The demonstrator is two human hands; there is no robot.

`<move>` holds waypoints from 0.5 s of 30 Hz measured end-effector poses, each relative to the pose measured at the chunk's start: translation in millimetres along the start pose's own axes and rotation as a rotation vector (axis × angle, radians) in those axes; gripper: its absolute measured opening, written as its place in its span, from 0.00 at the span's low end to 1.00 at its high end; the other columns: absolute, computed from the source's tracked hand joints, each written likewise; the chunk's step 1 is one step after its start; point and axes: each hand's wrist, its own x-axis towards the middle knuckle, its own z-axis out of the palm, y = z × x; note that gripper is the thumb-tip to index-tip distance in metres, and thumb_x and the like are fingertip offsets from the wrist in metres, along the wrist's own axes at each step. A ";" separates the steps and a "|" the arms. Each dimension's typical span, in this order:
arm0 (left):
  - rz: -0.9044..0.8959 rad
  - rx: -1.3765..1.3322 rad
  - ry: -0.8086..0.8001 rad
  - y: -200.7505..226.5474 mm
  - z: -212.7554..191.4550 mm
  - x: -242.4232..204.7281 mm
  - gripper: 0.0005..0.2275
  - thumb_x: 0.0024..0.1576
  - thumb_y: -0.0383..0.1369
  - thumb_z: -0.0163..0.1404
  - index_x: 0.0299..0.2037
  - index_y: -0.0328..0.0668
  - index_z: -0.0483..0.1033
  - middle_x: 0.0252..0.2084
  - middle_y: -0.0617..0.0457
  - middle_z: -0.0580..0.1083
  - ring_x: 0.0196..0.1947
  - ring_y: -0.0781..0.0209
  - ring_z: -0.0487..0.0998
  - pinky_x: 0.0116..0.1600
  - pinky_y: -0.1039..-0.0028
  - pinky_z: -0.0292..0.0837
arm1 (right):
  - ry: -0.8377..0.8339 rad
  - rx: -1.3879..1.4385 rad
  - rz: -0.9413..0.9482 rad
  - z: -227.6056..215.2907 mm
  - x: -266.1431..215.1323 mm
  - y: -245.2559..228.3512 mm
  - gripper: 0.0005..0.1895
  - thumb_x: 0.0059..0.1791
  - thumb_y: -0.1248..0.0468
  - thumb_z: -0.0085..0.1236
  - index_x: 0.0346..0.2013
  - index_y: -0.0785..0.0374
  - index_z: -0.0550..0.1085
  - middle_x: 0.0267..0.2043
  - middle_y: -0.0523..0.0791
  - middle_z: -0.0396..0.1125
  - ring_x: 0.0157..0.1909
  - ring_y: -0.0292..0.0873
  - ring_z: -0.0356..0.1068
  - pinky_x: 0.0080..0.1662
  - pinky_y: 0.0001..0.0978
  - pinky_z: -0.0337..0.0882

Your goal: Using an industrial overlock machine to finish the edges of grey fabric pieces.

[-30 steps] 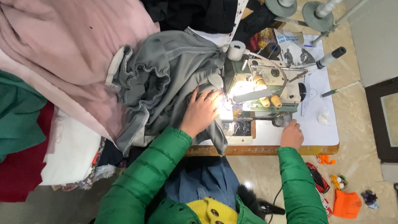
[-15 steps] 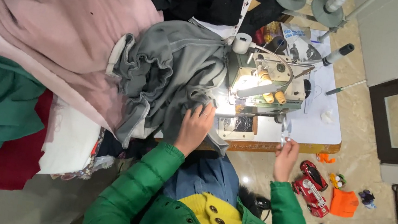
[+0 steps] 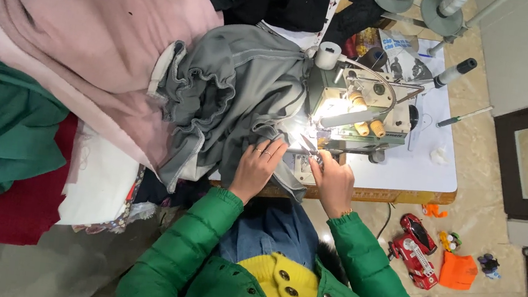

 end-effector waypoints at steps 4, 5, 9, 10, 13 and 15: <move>-0.004 -0.016 -0.007 -0.2 -12.2 5.0 0.17 0.56 0.25 0.56 0.56 0.46 0.75 0.54 0.51 0.74 0.50 0.55 0.77 0.44 0.69 0.74 | 0.012 -0.007 -0.053 -2.4 8.8 -9.9 0.12 0.54 0.46 0.54 0.42 0.47 0.73 0.19 0.39 0.70 0.28 0.45 0.75 0.39 0.36 0.71; -0.003 -0.029 0.001 -0.6 -13.8 4.8 0.17 0.56 0.25 0.57 0.56 0.45 0.76 0.53 0.51 0.75 0.50 0.54 0.77 0.43 0.69 0.74 | 0.002 0.002 -0.036 -0.2 8.1 -11.3 0.12 0.55 0.46 0.53 0.40 0.48 0.73 0.18 0.40 0.69 0.27 0.45 0.75 0.39 0.36 0.70; 0.010 -0.030 0.023 -3.8 -13.5 0.3 0.17 0.55 0.25 0.56 0.54 0.47 0.75 0.52 0.53 0.74 0.50 0.55 0.77 0.43 0.69 0.73 | -0.038 0.066 0.051 3.1 3.4 -13.9 0.14 0.56 0.45 0.50 0.37 0.50 0.72 0.16 0.42 0.68 0.26 0.49 0.74 0.39 0.37 0.70; 0.009 -0.028 0.025 -3.8 -10.1 -7.6 0.17 0.55 0.25 0.56 0.54 0.47 0.75 0.52 0.53 0.74 0.50 0.55 0.77 0.43 0.69 0.73 | -0.036 0.066 0.048 2.6 -0.9 -14.8 0.14 0.56 0.45 0.50 0.37 0.50 0.72 0.16 0.42 0.68 0.26 0.49 0.74 0.39 0.37 0.70; 0.028 -0.116 0.096 -2.1 -7.3 -30.9 0.14 0.57 0.27 0.53 0.53 0.51 0.76 0.48 0.54 0.71 0.42 0.56 0.75 0.41 0.65 0.71 | -0.087 0.297 0.202 1.9 -14.3 -14.1 0.16 0.55 0.44 0.51 0.40 0.52 0.72 0.19 0.50 0.67 0.29 0.61 0.72 0.38 0.49 0.69; 0.065 -0.339 0.203 4.2 -13.8 -48.5 0.08 0.60 0.29 0.50 0.48 0.51 0.76 0.41 0.55 0.70 0.33 0.57 0.74 0.49 0.57 0.74 | -0.134 0.589 0.419 3.4 -26.5 -7.0 0.15 0.56 0.47 0.53 0.37 0.54 0.72 0.13 0.42 0.60 0.22 0.47 0.65 0.33 0.39 0.64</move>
